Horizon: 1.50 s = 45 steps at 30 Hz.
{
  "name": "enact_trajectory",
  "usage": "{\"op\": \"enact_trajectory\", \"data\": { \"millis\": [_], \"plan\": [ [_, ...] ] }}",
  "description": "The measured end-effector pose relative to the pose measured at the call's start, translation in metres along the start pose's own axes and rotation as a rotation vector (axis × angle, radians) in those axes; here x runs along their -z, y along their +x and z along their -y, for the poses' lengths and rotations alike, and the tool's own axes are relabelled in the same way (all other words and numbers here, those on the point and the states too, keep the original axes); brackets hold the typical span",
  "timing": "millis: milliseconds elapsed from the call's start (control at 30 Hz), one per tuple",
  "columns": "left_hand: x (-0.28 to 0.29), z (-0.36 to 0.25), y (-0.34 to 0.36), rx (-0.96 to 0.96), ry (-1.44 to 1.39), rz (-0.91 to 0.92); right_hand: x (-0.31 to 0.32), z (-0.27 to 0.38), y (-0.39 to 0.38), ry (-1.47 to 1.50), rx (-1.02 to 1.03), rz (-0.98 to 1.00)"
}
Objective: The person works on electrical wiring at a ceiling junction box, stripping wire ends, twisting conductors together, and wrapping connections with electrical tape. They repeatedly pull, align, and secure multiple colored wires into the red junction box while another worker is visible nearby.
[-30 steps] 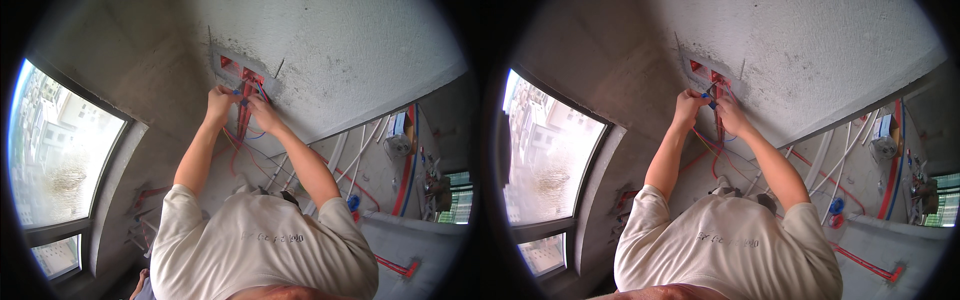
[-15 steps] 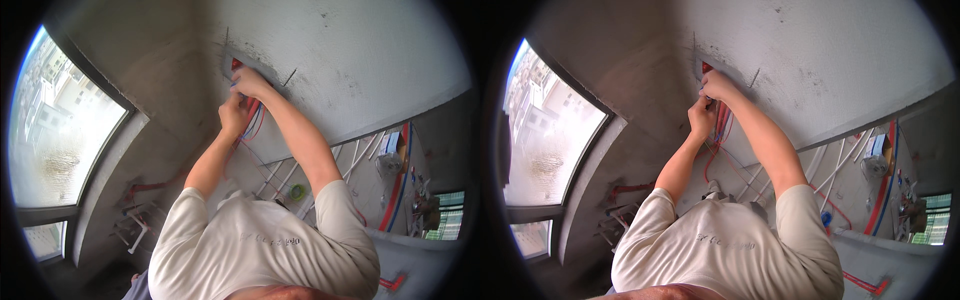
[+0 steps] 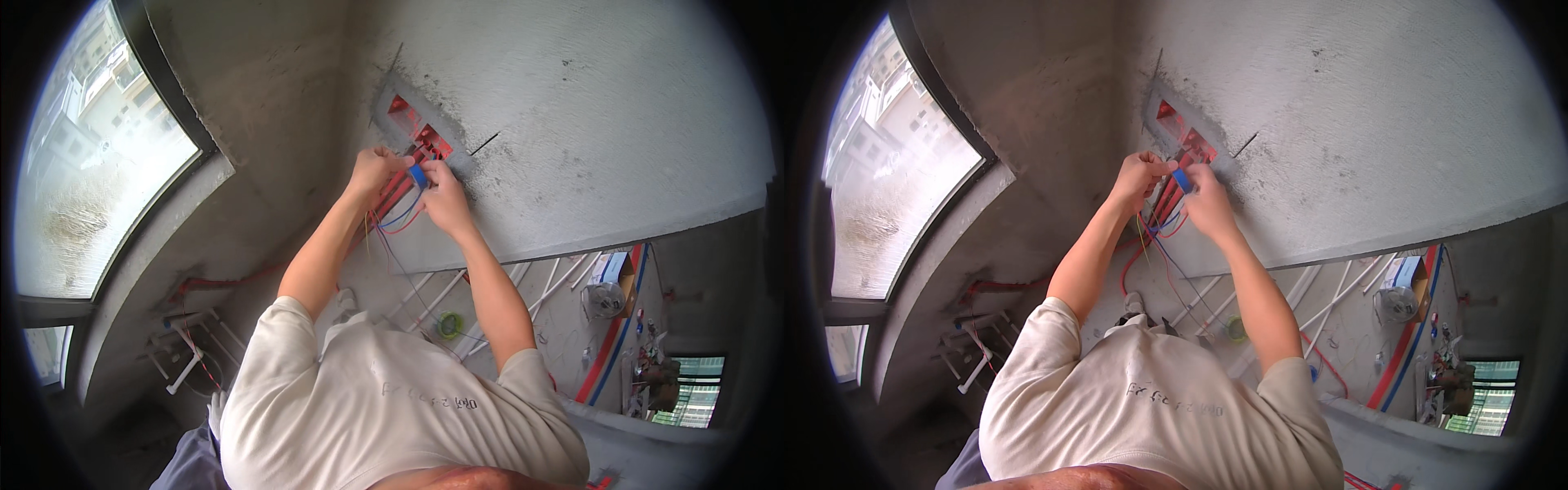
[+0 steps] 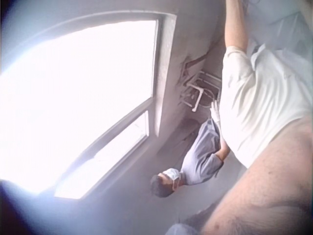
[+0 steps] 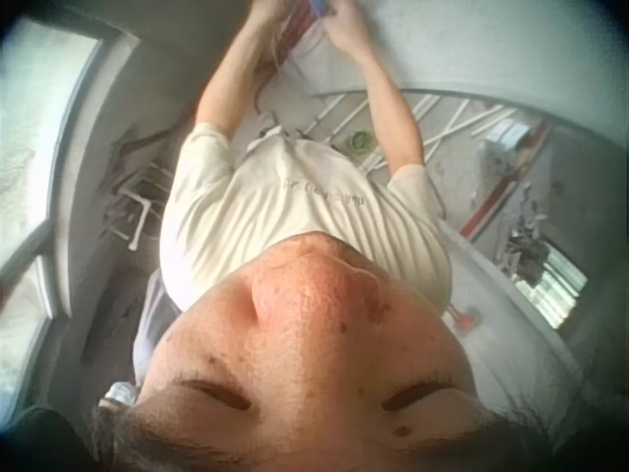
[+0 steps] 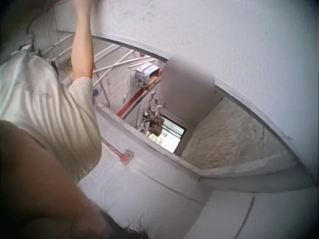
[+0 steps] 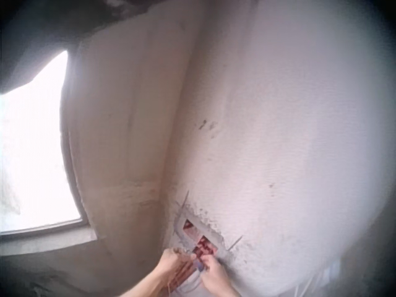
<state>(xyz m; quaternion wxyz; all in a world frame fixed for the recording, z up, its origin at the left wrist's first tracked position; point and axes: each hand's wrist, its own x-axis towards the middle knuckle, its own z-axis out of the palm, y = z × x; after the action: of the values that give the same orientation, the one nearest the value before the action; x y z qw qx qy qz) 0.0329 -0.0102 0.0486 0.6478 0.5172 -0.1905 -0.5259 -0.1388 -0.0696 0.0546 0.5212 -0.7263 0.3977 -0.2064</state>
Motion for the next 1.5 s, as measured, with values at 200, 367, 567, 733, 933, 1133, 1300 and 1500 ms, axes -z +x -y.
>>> {"op": "enact_trajectory", "data": {
  "millis": [200,367,567,733,933,1133,1300,1500],
  "plan": [
    [-0.010,0.040,0.015,-0.438,0.601,-0.332,-0.023,0.054,0.062,-0.811,0.354,-0.106],
    [-0.016,0.054,0.002,-0.597,0.375,-0.323,-0.035,0.076,0.110,-1.086,0.020,0.220],
    [0.006,0.055,-0.005,-0.558,0.206,-0.213,-0.053,0.076,0.092,-1.100,0.262,0.047],
    [0.019,0.040,-0.002,-0.390,0.129,-0.138,-0.051,0.073,0.032,-0.702,0.425,-0.275],
    [0.027,0.014,0.004,0.032,-0.325,0.068,-0.022,0.020,-0.016,-0.533,0.403,-0.224],
    [0.002,0.027,0.000,-0.415,0.464,-0.233,-0.007,0.009,0.033,-0.496,0.483,-0.113],
    [-0.016,0.043,-0.009,-0.664,0.672,-0.408,-0.021,0.052,0.101,-0.793,0.279,0.181],
    [0.003,0.066,-0.008,-0.712,0.378,-0.386,-0.040,0.064,0.100,-0.793,0.277,0.133]
  ]
}}
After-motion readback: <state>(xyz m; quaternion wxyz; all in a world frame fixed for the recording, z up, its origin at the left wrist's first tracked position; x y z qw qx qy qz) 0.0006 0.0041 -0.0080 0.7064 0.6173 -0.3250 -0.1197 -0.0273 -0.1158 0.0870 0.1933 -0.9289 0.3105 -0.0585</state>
